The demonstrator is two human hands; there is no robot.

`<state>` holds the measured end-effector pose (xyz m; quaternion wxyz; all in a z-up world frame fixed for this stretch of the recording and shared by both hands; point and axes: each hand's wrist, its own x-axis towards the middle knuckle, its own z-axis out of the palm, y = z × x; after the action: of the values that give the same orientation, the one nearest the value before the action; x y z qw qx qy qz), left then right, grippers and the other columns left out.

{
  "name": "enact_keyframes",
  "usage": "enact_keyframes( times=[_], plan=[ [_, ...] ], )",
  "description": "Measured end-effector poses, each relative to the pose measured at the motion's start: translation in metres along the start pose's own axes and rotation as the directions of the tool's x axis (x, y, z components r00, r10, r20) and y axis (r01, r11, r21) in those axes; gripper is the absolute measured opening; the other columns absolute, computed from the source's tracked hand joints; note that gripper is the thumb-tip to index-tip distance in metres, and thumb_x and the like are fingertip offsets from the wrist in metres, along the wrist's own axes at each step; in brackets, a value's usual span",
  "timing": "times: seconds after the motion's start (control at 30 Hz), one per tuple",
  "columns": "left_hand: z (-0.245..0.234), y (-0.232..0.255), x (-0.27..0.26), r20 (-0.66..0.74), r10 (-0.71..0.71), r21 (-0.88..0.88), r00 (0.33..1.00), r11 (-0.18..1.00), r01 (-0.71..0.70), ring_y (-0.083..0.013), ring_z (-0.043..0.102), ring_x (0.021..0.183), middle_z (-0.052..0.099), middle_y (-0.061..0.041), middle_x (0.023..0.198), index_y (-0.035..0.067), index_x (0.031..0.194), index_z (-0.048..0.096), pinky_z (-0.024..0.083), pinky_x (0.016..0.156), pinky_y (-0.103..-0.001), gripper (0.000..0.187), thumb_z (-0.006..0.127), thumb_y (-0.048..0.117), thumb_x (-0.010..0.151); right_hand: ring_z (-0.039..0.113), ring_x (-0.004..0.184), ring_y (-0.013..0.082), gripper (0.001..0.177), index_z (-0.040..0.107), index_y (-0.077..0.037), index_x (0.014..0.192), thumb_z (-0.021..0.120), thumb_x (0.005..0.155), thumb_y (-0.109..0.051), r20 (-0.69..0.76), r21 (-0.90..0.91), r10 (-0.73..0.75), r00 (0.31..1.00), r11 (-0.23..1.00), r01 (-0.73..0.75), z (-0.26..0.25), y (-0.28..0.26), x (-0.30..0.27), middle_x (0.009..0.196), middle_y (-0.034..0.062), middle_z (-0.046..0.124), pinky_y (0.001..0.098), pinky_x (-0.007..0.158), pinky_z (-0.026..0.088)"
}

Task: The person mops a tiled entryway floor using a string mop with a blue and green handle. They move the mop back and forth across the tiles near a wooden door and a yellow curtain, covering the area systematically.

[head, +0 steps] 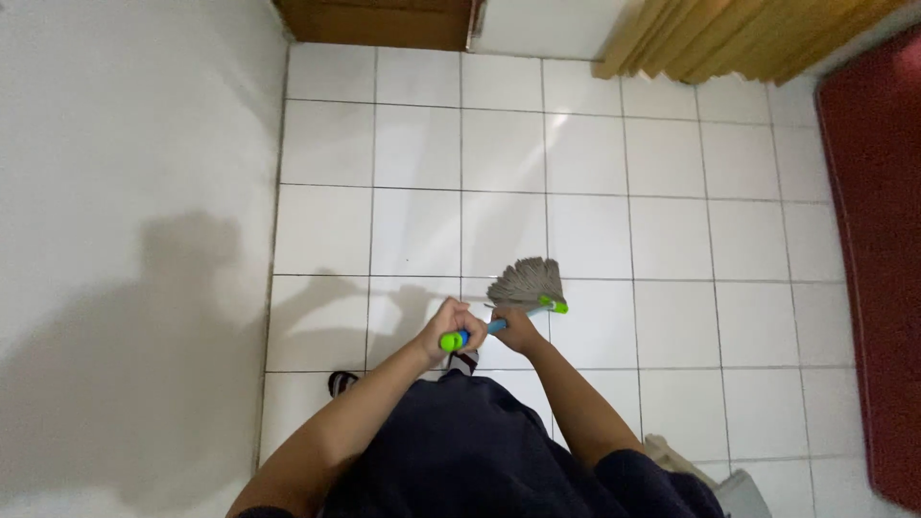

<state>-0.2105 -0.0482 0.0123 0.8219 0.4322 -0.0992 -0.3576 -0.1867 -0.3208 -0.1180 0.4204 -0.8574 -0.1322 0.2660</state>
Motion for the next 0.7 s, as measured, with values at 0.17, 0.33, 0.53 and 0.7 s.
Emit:
enact_keyframes(
  times=[0.17,0.33,0.53,0.7],
  plan=[
    [-0.005,0.042,-0.077,-0.129,0.065,0.025,0.990,0.998,-0.062,-0.0195,0.043,0.061,0.045,-0.005,0.060,0.018,0.058,0.047,0.038,0.068,-0.038,0.091,0.010,0.071,0.121,0.077,0.091,0.0362,0.015,0.078,-0.016,0.111,0.088,0.099,-0.015,0.068,0.076,0.013,0.998,0.997,-0.018,0.047,-0.043,0.026,0.101,0.0119,0.083,0.0487,0.086,0.058],
    [-0.021,0.105,-0.187,-0.289,0.240,0.078,0.927,0.971,-0.227,-0.0211,0.038,0.060,0.037,-0.004,0.057,0.019,0.059,0.041,0.034,0.064,-0.038,0.084,0.013,0.066,0.123,0.079,0.090,0.0345,0.019,0.079,-0.018,0.117,0.087,0.101,-0.013,0.164,0.153,-0.084,0.983,0.986,0.059,0.104,-0.167,0.052,0.105,0.0087,0.087,0.0471,0.088,0.060],
    [-0.043,0.164,-0.315,-0.375,0.346,0.185,0.860,0.937,-0.296,-0.0248,0.036,0.055,0.038,-0.006,0.053,0.016,0.055,0.044,0.032,0.060,-0.042,0.084,0.018,0.063,0.120,0.078,0.087,0.0360,0.016,0.079,-0.012,0.119,0.084,0.106,-0.005,0.260,0.227,-0.252,0.932,0.954,0.195,0.219,-0.268,0.104,0.105,0.0143,0.087,0.0497,0.088,0.061],
    [-0.018,0.229,-0.405,-0.376,0.501,0.308,0.779,0.861,-0.404,-0.0276,0.046,0.075,0.053,-0.009,0.067,0.014,0.062,0.046,0.039,0.094,-0.043,0.062,0.038,0.051,0.111,0.068,0.086,0.0236,0.011,0.085,-0.005,0.103,0.080,0.095,0.001,0.361,0.209,-0.458,0.812,0.889,0.408,0.316,-0.342,0.136,0.093,0.0057,0.084,0.0414,0.087,0.058]
  ],
)
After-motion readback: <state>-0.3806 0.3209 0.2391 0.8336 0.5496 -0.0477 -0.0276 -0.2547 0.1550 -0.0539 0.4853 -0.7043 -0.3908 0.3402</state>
